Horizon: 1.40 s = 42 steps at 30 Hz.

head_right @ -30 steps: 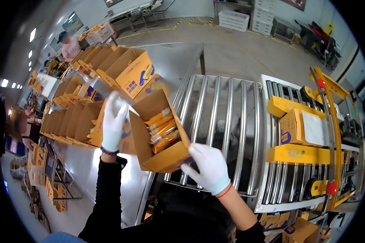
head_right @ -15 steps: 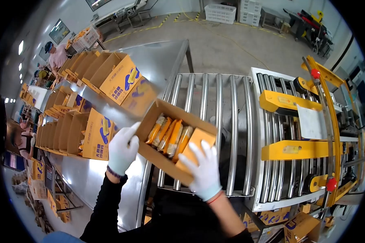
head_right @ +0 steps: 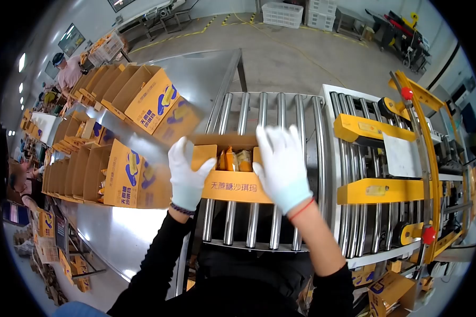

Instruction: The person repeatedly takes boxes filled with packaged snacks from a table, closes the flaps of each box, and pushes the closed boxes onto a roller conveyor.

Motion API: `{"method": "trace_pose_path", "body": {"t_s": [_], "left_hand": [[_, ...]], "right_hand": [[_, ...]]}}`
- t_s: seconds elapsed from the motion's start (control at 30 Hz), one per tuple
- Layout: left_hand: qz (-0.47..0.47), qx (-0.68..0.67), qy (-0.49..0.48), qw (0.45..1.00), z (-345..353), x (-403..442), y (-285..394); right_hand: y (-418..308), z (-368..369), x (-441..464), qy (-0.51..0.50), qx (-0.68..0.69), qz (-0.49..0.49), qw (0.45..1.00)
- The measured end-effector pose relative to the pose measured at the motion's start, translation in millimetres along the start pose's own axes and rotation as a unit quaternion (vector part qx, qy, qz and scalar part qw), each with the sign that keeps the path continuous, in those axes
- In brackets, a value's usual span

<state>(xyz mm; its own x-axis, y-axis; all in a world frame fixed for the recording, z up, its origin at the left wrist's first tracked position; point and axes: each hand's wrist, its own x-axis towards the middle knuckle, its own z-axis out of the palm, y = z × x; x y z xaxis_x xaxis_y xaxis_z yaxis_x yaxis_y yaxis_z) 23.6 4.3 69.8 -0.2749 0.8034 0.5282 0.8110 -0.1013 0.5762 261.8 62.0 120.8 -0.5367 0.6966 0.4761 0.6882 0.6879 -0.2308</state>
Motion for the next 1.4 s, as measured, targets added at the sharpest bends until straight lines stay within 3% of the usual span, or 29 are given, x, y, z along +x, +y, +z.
{"method": "trace_pose_path", "body": {"t_s": [0.03,0.07,0.1,0.17,0.3,0.33,0.37,0.4,0.43,0.5,0.53,0.57,0.63,0.67,0.7,0.73,0.77,0.8,0.83,0.9,0.97,1.03,1.1,1.2,1.27,1.3,1.33,1.37,1.4], "left_hand": [[-0.100,-0.124,0.032,0.987,4,-9,-8],[-0.242,-0.359,-0.027,0.901,9,-18,-28],[-0.255,-0.423,-0.093,0.865,5,-13,-34],[-0.238,-0.312,-0.139,0.909,12,-2,-30],[-0.233,-0.347,-0.068,0.906,93,14,23],[-0.127,-0.227,-0.046,0.965,120,6,40],[-0.066,-0.270,-0.087,0.957,149,0,45],[-0.131,-0.379,-0.253,0.881,137,4,66],[-0.115,-0.423,-0.407,0.801,120,17,74],[-0.204,-0.442,-0.515,0.706,105,20,58],[-0.104,-0.310,-0.411,0.851,92,28,40],[0.003,-0.158,-0.286,0.945,73,40,17],[-0.001,-0.094,-0.117,0.989,29,99,-53],[0.014,-0.032,-0.016,0.999,10,131,-97],[0.064,0.123,0.043,0.989,-20,160,-138],[0.094,0.277,0.116,0.949,-49,189,-178],[0.060,0.405,0.131,0.903,-69,197,-200],[0.005,0.471,0.069,0.880,-83,201,-226],[-0.099,0.466,-0.075,0.876,-90,207,-250],[-0.048,0.374,-0.102,0.921,-87,195,-247],[0.023,0.334,-0.109,0.936,-80,152,-182],[0.012,0.337,-0.186,0.923,-96,107,-118],[0.057,0.127,-0.152,0.979,-119,55,-98],[0.132,0.010,-0.259,0.957,-146,36,-45],[0.055,-0.150,-0.304,0.939,-139,31,-36],[0.013,-0.229,-0.338,0.913,-131,35,-22],[-0.026,-0.222,-0.399,0.889,-122,41,-9],[-0.198,-0.294,-0.443,0.824,-101,41,-12],[-0.168,-0.224,-0.437,0.855,-83,50,-10]], "right_hand": [[-6,4,-15,-0.013,0.019,0.005,1.000],[-17,-2,-34,-0.078,0.084,0.025,0.993],[-21,4,-52,-0.107,0.093,0.036,0.989],[-4,6,-70,-0.129,0.038,0.025,0.991],[38,0,-40,-0.140,-0.121,0.115,0.976],[49,1,-32,-0.130,-0.118,0.122,0.977],[58,2,-26,-0.123,-0.114,0.126,0.978],[63,3,-21,-0.122,-0.121,0.124,0.977],[68,5,-21,-0.109,-0.153,0.120,0.975],[88,7,-34,-0.028,-0.166,0.127,0.978],[98,3,-41,-0.019,-0.172,0.111,0.979],[105,2,-47,-0.017,-0.171,0.112,0.979],[114,3,-58,0.001,-0.185,0.120,0.975],[114,3,-58,0.034,-0.152,0.121,0.980],[118,3,-59,0.037,-0.154,0.122,0.980],[123,3,-61,0.030,-0.176,0.112,0.977],[125,4,-62,0.024,-0.200,0.102,0.974],[124,7,-63,0.029,-0.204,0.101,0.973],[122,10,-65,-0.001,-0.143,0.128,0.981],[105,15,-65,0.005,0.060,0.151,0.987],[71,43,-67,0.056,0.229,0.117,0.965],[32,33,-44,-0.007,0.116,0.082,0.990],[0,32,-28,0.037,0.127,0.094,0.987],[-25,26,-14,-0.065,0.092,-0.011,0.994],[-30,28,-25,-0.191,0.065,-0.120,0.972],[-30,27,-36,-0.126,0.080,-0.168,0.974],[-28,23,-39,-0.108,0.136,-0.160,0.972],[-28,17,-38,-0.089,0.191,-0.150,0.966],[-21,13,-40,-0.111,0.280,-0.075,0.951]]}}
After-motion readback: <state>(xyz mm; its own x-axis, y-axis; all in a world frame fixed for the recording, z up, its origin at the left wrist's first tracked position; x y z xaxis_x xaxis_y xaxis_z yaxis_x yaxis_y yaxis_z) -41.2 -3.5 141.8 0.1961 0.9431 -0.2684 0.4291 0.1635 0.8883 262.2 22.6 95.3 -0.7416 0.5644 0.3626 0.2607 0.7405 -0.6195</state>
